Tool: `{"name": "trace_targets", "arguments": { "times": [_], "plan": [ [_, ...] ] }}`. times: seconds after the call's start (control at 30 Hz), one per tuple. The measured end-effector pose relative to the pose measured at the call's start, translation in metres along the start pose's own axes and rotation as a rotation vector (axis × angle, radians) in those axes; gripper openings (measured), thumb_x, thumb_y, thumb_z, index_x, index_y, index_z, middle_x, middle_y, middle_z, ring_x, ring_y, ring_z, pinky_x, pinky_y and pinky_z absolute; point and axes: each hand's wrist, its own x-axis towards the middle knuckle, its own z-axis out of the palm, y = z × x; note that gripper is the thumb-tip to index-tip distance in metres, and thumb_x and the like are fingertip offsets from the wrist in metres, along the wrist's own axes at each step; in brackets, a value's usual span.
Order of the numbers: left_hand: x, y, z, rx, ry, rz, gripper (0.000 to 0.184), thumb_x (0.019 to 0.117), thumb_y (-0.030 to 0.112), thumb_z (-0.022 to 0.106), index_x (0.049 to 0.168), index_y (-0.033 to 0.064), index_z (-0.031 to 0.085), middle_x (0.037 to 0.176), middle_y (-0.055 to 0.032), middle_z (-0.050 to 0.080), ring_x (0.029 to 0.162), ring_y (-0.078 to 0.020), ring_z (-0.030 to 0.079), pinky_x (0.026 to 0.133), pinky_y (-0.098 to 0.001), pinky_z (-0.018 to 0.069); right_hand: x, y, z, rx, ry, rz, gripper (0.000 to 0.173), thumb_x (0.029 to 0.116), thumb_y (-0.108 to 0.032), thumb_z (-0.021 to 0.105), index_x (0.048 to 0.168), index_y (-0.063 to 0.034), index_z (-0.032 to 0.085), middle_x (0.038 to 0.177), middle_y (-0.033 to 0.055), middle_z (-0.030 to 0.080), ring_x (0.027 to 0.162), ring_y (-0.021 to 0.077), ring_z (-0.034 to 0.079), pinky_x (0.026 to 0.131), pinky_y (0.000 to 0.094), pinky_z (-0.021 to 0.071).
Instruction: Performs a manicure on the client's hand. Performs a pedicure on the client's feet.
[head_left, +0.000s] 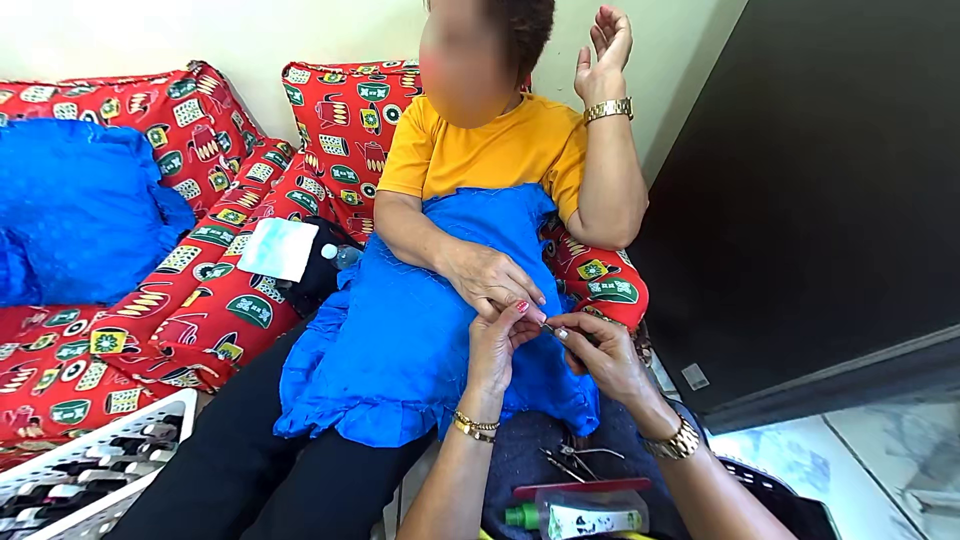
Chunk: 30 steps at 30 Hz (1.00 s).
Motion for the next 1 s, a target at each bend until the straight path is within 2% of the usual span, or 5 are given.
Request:
{"name": "trace_targets", "arguments": {
  "times": [0.17, 0.43, 0.73, 0.9, 1.0],
  "plan": [
    [-0.001, 0.001, 0.002, 0.004, -0.001, -0.005, 0.021, 0.1023, -0.001, 0.05, 0.086, -0.0017, 0.064, 0.074, -0.0119, 0.073, 0.065, -0.0172, 0.073, 0.069, -0.0287, 0.0621, -0.002, 0.002, -0.006, 0.014, -0.027, -0.01, 0.025, 0.1, -0.004, 0.052, 0.113, 0.0036, 0.071, 0.092, -0.0026, 0.07, 0.055, -0.0064, 0.053, 0.05, 0.0112, 0.048],
    [-0.002, -0.001, -0.003, 0.059, 0.029, 0.01, 0.02, 0.1016, 0.002, 0.054, 0.086, -0.0012, 0.066, 0.076, -0.0104, 0.073, 0.069, -0.0163, 0.071, 0.067, -0.0284, 0.0598, -0.004, 0.0, -0.016, -0.115, -0.155, 0.036, 0.022, 0.0997, -0.011, 0.054, 0.108, -0.0006, 0.072, 0.078, -0.007, 0.065, 0.054, -0.0078, 0.049, 0.05, 0.0108, 0.0438],
    [-0.014, 0.009, -0.013, 0.098, -0.008, -0.016, 0.019, 0.1047, 0.004, 0.048, 0.092, 0.0, 0.062, 0.072, -0.0065, 0.07, 0.065, -0.0135, 0.07, 0.067, -0.0282, 0.0611, 0.03, -0.026, 0.017, 0.566, -0.285, -0.109, 0.017, 0.0996, -0.019, 0.06, 0.104, -0.02, 0.076, 0.07, -0.0071, 0.068, 0.059, 0.0012, 0.062, 0.059, 0.0197, 0.0539],
    [-0.015, 0.014, -0.034, 0.11, -0.13, -0.063, 0.018, 0.1043, 0.006, 0.049, 0.094, -0.0003, 0.062, 0.074, -0.0074, 0.072, 0.068, -0.0159, 0.072, 0.071, -0.0305, 0.0621, -0.016, -0.002, 0.006, 0.075, -0.689, 0.098, 0.023, 0.0993, -0.012, 0.053, 0.107, -0.0019, 0.072, 0.074, -0.0051, 0.065, 0.057, -0.0017, 0.056, 0.054, 0.0187, 0.0502],
    [-0.016, 0.013, -0.036, 0.096, -0.147, -0.078, 0.018, 0.1048, 0.005, 0.048, 0.097, -0.0004, 0.063, 0.077, -0.0083, 0.073, 0.071, -0.0173, 0.073, 0.072, -0.031, 0.0618, -0.062, 0.008, 0.001, -0.422, -0.652, 0.003, 0.022, 0.0966, -0.006, 0.056, 0.106, -0.0001, 0.076, 0.096, 0.0108, 0.075, 0.083, 0.0179, 0.071, 0.08, 0.0387, 0.0582]
  ]
}}
